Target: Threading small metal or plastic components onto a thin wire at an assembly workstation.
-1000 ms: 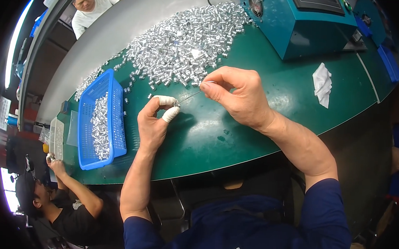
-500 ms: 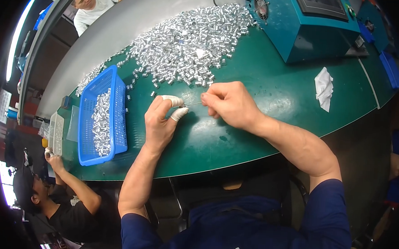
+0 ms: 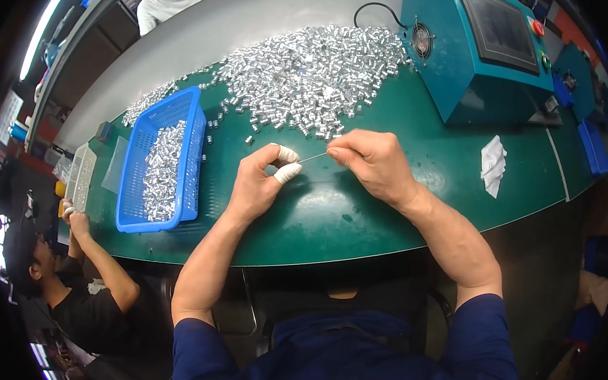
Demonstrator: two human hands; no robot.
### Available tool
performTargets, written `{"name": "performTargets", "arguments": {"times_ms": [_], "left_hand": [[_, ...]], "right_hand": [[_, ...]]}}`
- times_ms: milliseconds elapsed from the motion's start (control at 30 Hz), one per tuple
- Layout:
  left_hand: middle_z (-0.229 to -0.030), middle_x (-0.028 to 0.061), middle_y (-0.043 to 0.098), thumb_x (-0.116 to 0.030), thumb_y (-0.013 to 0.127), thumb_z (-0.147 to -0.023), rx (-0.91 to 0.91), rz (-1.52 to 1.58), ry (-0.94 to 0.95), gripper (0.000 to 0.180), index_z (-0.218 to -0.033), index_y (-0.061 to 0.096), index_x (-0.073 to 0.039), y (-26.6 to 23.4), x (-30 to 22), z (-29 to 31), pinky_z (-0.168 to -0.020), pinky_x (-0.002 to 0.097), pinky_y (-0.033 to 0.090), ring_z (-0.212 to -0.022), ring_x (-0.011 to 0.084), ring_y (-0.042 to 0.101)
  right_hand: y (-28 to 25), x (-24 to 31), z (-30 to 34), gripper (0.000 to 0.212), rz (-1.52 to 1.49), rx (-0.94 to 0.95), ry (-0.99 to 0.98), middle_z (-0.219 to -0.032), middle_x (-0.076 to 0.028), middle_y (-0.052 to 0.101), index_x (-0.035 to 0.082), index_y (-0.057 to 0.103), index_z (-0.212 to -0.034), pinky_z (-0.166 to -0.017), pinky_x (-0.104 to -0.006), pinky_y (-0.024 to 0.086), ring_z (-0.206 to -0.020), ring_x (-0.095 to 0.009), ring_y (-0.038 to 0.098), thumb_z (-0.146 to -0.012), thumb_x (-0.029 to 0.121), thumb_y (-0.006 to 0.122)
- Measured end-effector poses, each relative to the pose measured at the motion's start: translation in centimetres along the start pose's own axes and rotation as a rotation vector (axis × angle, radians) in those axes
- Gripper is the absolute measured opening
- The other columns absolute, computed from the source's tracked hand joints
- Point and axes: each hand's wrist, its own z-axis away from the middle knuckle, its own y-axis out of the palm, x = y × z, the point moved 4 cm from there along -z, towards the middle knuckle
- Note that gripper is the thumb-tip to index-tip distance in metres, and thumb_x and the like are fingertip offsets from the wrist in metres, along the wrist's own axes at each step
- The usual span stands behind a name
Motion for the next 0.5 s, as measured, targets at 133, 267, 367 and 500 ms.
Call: {"name": "performTargets", "arguments": {"times_ms": [133,267,367,500], "left_hand": [[-0.084,0.0095,0.067,-0.008,0.082,-0.081,-0.06,-0.136,0.186,0.018,-0.092,0.069,-0.001,-0.2,-0.6,0.0,-0.071,0.0328,0.053,-0.077,0.0216,0.066],[-0.089,0.0108,0.069,-0.006,0.081,-0.081,-0.061,-0.213,0.21,0.019,-0.094,0.069,-0.001,-0.3,-0.8,0.1,-0.073,0.0324,0.053,-0.082,0.0221,0.068],[-0.09,0.01,0.07,-0.007,0.08,-0.083,-0.069,-0.154,0.138,0.018,-0.096,0.07,-0.001,-0.6,-0.7,0.1,-0.072,0.0319,0.053,-0.081,0.0202,0.068],[-0.09,0.0062,0.072,-0.014,0.076,-0.091,0.043,0.035,-0.095,0.017,-0.099,0.07,0.0,-0.6,0.2,0.1,-0.073,0.0298,0.053,-0.082,0.0131,0.066]], "right_hand": [[0.8,-2.4,0.3,0.026,-0.331,0.165,0.591,-0.063,-0.002,0.065,0.002,0.07,-0.087,-0.05,-0.0233,0.046,-0.056,-0.009,0.061,-0.1,0.024,0.065],[1.0,-2.7,0.1,0.024,-0.338,0.204,0.63,-0.068,-0.001,0.065,0.001,0.069,-0.088,-0.053,-0.0218,0.048,-0.06,-0.007,0.061,-0.099,0.021,0.065],[1.0,-1.7,0.0,0.014,-0.188,0.075,0.355,-0.076,-0.002,0.068,0.0,0.071,-0.096,-0.059,-0.0234,0.051,-0.067,-0.009,0.064,-0.094,0.014,0.071],[0.5,-0.1,-0.3,0.02,-0.08,0.029,0.054,-0.086,-0.005,0.071,0.001,0.072,-0.107,-0.065,-0.0246,0.051,-0.075,-0.011,0.066,-0.088,0.005,0.075]]}}
